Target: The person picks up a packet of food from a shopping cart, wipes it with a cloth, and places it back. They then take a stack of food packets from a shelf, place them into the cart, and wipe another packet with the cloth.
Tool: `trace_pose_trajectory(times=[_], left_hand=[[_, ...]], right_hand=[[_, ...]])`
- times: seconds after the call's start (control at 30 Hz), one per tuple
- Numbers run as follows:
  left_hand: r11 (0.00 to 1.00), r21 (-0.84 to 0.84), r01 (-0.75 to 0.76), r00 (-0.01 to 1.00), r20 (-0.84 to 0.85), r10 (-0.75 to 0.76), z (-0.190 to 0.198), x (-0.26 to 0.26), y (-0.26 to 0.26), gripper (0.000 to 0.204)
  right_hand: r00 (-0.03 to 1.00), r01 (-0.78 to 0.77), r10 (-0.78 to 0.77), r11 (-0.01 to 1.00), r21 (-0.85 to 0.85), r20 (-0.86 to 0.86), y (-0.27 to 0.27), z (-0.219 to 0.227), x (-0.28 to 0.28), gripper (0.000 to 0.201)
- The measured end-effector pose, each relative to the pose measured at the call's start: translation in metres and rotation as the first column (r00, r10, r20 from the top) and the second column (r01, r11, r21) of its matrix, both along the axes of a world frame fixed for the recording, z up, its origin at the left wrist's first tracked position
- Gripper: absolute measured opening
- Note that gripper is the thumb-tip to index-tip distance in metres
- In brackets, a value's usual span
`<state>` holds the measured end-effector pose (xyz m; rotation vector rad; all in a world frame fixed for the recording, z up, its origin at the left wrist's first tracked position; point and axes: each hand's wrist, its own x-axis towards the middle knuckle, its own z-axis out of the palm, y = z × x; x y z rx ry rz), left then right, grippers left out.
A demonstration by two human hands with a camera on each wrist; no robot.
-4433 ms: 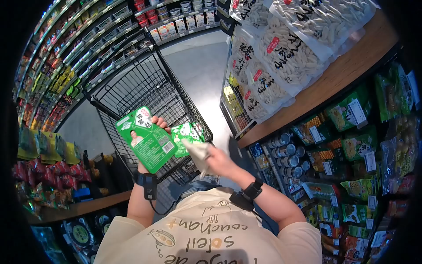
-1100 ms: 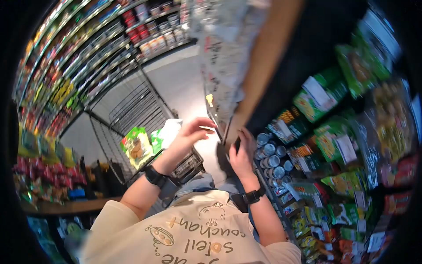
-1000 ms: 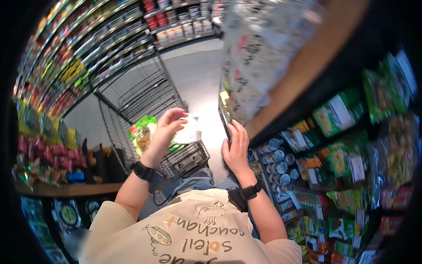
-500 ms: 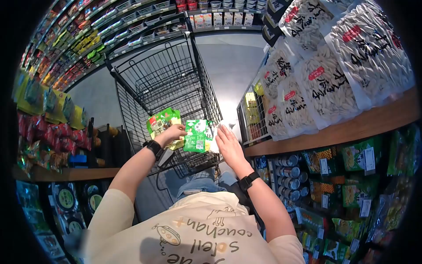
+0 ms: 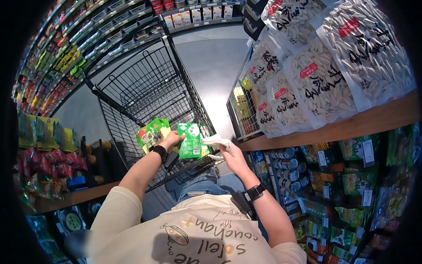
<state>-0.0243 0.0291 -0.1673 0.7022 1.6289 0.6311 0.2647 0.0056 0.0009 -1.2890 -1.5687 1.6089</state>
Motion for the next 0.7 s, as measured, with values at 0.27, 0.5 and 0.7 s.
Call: trace_pose_trajectory(times=[0.27, 0.5, 0.7], left_hand=[[0.757, 0.626, -0.189, 0.979, 0.175, 0.1, 0.16, 0.02, -0.023, 0.019], [0.705, 0.489, -0.514, 0.812, 0.541, 0.217, 0.216, 0.057, -0.06, 0.022], [0.457, 0.498, -0.737, 0.661, 0.671, 0.336, 0.198, 0.041, -0.059, 0.017]], right_hand=[[0.986, 0.066, 0.031, 0.833, 0.55, -0.165, 0.02, 0.091, -0.043, 0.046], [0.875, -0.463, 0.066, 0.402, 0.79, 0.479, 0.0, 0.089, -0.092, 0.064], [0.811, -0.579, 0.334, 0.334, 0.744, 0.481, -0.022, 0.083, -0.065, 0.049]])
